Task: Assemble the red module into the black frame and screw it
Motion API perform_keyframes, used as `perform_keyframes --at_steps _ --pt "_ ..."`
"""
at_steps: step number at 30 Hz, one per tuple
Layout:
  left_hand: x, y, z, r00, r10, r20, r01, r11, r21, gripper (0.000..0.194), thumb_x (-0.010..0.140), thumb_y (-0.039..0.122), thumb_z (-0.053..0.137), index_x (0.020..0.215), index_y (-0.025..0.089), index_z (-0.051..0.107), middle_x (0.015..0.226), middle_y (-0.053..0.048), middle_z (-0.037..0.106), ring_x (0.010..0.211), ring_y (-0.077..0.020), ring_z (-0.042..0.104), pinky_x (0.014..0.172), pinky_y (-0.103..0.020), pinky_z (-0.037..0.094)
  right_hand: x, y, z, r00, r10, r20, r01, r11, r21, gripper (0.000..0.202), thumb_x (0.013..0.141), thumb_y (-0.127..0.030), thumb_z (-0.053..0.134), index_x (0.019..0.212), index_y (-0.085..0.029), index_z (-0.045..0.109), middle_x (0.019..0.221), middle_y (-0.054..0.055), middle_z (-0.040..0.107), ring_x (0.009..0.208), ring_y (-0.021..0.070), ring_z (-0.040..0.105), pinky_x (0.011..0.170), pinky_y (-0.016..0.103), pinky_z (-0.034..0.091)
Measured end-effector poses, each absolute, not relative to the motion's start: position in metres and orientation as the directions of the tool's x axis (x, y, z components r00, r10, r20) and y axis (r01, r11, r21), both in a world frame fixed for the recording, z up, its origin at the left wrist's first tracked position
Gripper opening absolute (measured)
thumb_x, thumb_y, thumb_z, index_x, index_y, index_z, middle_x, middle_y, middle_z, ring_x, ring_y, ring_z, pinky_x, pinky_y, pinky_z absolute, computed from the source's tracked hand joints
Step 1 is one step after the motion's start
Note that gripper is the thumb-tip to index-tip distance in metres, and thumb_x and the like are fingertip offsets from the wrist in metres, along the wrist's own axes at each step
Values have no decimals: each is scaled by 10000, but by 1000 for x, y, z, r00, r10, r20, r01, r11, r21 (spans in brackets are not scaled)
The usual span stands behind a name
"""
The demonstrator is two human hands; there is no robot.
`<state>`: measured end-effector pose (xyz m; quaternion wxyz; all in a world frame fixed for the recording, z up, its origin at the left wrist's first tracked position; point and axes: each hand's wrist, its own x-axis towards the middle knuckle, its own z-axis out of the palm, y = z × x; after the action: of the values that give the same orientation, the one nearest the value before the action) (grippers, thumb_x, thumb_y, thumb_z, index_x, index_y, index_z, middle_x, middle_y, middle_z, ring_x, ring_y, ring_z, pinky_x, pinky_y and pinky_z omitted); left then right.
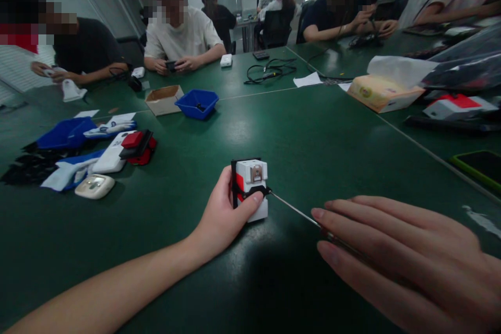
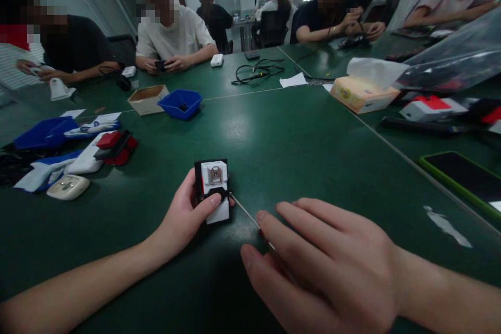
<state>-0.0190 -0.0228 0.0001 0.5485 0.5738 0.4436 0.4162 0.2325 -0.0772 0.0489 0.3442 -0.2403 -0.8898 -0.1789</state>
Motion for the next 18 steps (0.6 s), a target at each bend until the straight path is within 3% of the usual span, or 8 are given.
perform_keyframes --at_steps 2,5,10,14,16,18 --pt "-18 -23 1 261 965 -7 47 -6 999 498 867 380 778 1276 195 561 1139 -84 705 1067 -277 679 989 -413 518 234 -77 44 -630 343 697 578 806 127 161 934 -114 617 1045 -212 679 868 62 763 837 229 739 714 366 624" --pt "-18 -23 2 259 966 1 54 -16 998 501 864 371 778 1281 197 562 1166 -90 706 1082 -282 678 1000 -417 514 236 -75 39 -607 370 703 588 805 84 164 925 -131 652 1064 -213 677 957 82 774 941 245 746 750 363 635" --pt "-19 -23 1 256 967 12 51 -26 998 493 876 395 774 1282 205 569 1162 -82 715 1086 -275 679 1011 -409 509 222 -79 37 -592 283 755 514 854 82 115 890 -124 677 919 -235 683 990 65 785 972 231 746 776 350 644" --pt "-19 -23 2 265 964 12 13 -16 1000 497 868 362 785 1284 203 566 1194 -85 713 1094 -273 684 996 -390 521 220 -87 33 -391 422 818 642 762 -87 149 892 -97 662 882 -246 669 994 52 801 949 213 748 855 364 626" --pt "-18 -23 2 273 962 11 8 -14 1000 505 862 347 788 1290 201 562 1206 -90 712 1110 -281 684 995 -392 524 226 -87 32 -534 372 759 582 813 11 138 938 -95 610 980 -201 689 1048 93 801 1001 218 750 909 391 617" --pt "-18 -23 3 276 961 15 13 -20 1000 506 860 342 787 1289 201 560 1203 -91 712 1120 -287 683 1000 -398 521 232 -84 33 -595 370 714 549 835 25 108 960 -135 612 1016 -192 685 1086 107 795 1080 247 742 919 414 624"
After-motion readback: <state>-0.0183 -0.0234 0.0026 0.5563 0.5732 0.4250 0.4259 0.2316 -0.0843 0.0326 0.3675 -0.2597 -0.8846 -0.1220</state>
